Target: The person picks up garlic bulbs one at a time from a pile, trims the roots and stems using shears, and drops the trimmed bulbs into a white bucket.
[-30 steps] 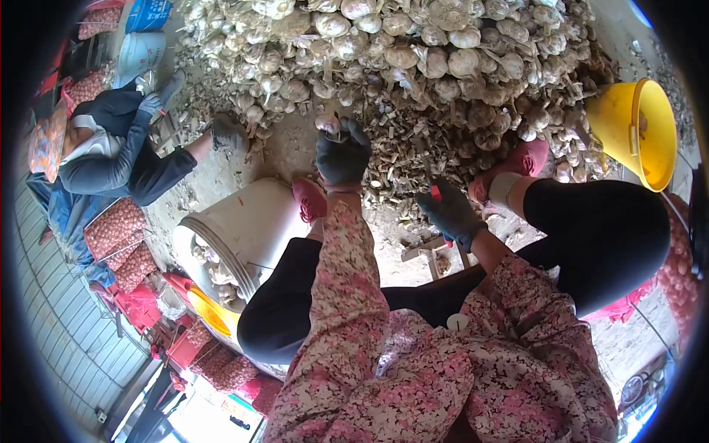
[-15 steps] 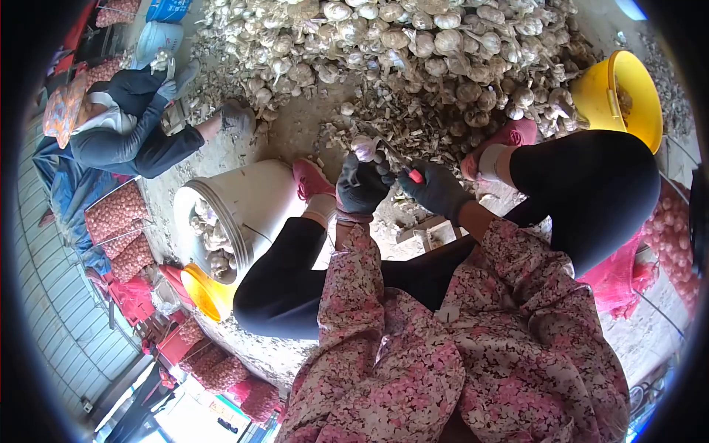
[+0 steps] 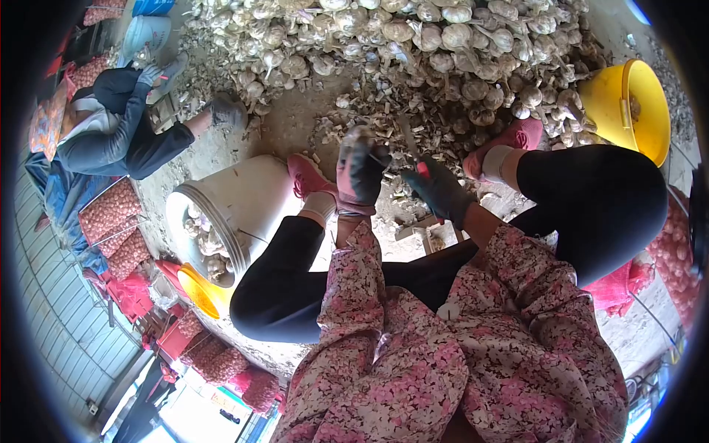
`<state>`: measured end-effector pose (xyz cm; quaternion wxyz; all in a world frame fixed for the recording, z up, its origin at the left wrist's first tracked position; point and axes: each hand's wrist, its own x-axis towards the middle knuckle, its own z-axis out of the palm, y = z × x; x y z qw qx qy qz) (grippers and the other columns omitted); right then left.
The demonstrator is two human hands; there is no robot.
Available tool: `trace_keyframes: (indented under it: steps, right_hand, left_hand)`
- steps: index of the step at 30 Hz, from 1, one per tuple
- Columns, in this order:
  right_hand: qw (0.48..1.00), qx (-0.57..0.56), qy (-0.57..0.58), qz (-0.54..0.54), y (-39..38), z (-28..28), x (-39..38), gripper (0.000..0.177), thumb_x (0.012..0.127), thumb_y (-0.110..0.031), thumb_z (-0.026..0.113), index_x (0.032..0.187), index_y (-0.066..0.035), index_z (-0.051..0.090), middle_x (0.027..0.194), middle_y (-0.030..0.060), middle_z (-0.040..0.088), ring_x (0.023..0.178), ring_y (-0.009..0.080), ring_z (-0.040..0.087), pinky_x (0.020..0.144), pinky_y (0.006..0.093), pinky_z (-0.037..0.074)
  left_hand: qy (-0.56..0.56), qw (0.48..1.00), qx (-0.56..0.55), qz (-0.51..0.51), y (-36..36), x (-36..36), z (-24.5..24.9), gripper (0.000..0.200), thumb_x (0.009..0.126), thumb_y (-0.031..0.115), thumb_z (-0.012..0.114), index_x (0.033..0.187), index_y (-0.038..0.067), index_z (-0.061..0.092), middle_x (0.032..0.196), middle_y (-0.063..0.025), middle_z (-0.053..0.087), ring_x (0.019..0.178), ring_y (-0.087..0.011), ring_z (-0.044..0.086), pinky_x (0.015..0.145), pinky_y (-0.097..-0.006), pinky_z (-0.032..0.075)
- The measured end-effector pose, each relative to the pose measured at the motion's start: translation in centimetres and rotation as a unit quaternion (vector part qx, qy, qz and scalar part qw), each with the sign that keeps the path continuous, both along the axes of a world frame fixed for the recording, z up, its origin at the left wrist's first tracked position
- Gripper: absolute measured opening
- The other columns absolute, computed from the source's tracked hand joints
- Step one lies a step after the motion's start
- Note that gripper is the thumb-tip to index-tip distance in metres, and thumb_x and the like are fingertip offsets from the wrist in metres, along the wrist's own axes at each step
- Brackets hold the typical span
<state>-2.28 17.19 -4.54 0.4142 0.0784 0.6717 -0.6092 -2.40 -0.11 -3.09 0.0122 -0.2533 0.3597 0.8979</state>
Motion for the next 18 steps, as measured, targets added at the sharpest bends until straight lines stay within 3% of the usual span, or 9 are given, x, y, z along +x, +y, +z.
trace_keyframes:
  steps: [1,4,8,10,11,13,14,16,18]
  right_hand:
    - [0.989,-0.049,-0.121,-0.065,0.0,-1.3,0.3,0.031,0.085,-0.032,0.065,0.098,-0.006,0.056,0.072,0.0061,0.059,0.068,0.0167,0.057,0.065,0.0342,0.047]
    - [0.969,-0.051,-0.214,-0.11,0.1,-2.2,-0.5,0.032,0.085,-0.036,0.065,0.099,-0.008,0.056,0.071,0.0041,0.056,0.067,0.0144,0.055,0.063,0.0325,0.046]
    - [0.995,0.048,-0.083,-0.041,-0.1,-2.7,-0.2,0.033,0.085,-0.036,0.065,0.099,-0.008,0.056,0.071,0.0039,0.057,0.066,0.0143,0.053,0.062,0.0318,0.045]
    - [0.994,0.03,-0.067,-0.082,-0.5,-3.7,0.4,0.034,0.085,-0.037,0.065,0.098,-0.007,0.055,0.073,0.0053,0.058,0.067,0.0147,0.053,0.063,0.0323,0.045]
    - [0.994,0.035,-0.081,-0.062,-0.3,-2.6,-0.4,0.035,0.084,-0.037,0.065,0.098,-0.006,0.054,0.076,0.0083,0.061,0.069,0.0167,0.055,0.065,0.0336,0.046]
    - [0.994,0.042,-0.078,-0.059,-0.2,-2.9,-0.5,0.035,0.084,-0.036,0.066,0.098,-0.006,0.054,0.076,0.0089,0.06,0.069,0.0181,0.055,0.065,0.0339,0.046]
    - [0.995,0.047,-0.074,-0.056,-0.1,-3.1,-0.5,0.035,0.083,-0.036,0.066,0.099,-0.006,0.054,0.076,0.0096,0.06,0.069,0.0195,0.056,0.065,0.0342,0.046]
    - [0.995,0.043,-0.063,-0.067,0.0,-4.0,-0.3,0.035,0.083,-0.033,0.067,0.1,-0.006,0.055,0.075,0.0103,0.059,0.068,0.0234,0.056,0.066,0.0347,0.047]
    - [0.992,0.068,-0.098,-0.043,0.2,-4.3,-0.3,0.035,0.082,-0.032,0.067,0.102,-0.006,0.055,0.076,0.0124,0.059,0.069,0.0267,0.057,0.066,0.036,0.047]
  left_hand:
    - [-0.03,0.999,0.028,0.018,-0.3,-0.3,-0.2,0.028,0.088,0.028,0.062,0.109,0.011,0.056,0.099,-0.0017,0.062,0.085,-0.0171,0.06,0.071,-0.0292,0.049]
    - [-0.063,0.981,0.16,0.086,-1.5,-1.6,0.2,0.027,0.086,0.036,0.062,0.098,0.012,0.061,0.103,-0.0058,0.064,0.091,-0.0202,0.059,0.072,-0.0286,0.049]
    - [-0.047,0.974,0.201,0.088,-6.5,-3.5,-6.9,0.032,0.084,0.037,0.064,0.103,0.011,0.062,0.104,-0.0084,0.064,0.095,-0.0206,0.059,0.07,-0.0302,0.05]
    - [-0.29,0.926,-0.22,0.102,-7.1,-6.2,-8.7,0.048,0.083,0.041,0.061,0.118,0.009,0.057,0.112,-0.0116,0.061,0.105,-0.026,0.057,0.08,-0.0384,0.053]
    - [-0.291,0.926,-0.218,0.101,-8.5,-7.2,-11.4,0.048,0.083,0.041,0.061,0.118,0.009,0.057,0.112,-0.0116,0.061,0.105,-0.026,0.057,0.08,-0.0384,0.053]
    - [-0.215,0.801,-0.55,-0.102,-11.7,-8.1,-17.8,0.054,0.079,0.034,0.064,0.125,0.008,0.053,0.115,-0.0175,0.059,0.104,-0.0271,0.058,0.086,-0.0359,0.051]
    - [-0.212,0.802,-0.549,-0.103,-10.9,-9.1,-17.2,0.054,0.079,0.034,0.064,0.125,0.008,0.053,0.115,-0.0175,0.059,0.104,-0.0271,0.058,0.086,-0.0359,0.051]
    - [-0.344,0.528,-0.75,-0.201,-8.6,-11.7,-14.6,0.05,0.077,0.026,0.066,0.121,0.004,0.056,0.114,-0.0199,0.061,0.1,-0.0274,0.062,0.086,-0.032,0.049]
    - [-0.265,0.577,-0.755,-0.164,-12.3,-11.8,-20.3,0.043,0.077,0.023,0.067,0.115,0.004,0.061,0.103,-0.0197,0.066,0.092,-0.0294,0.065,0.083,-0.0323,0.049]
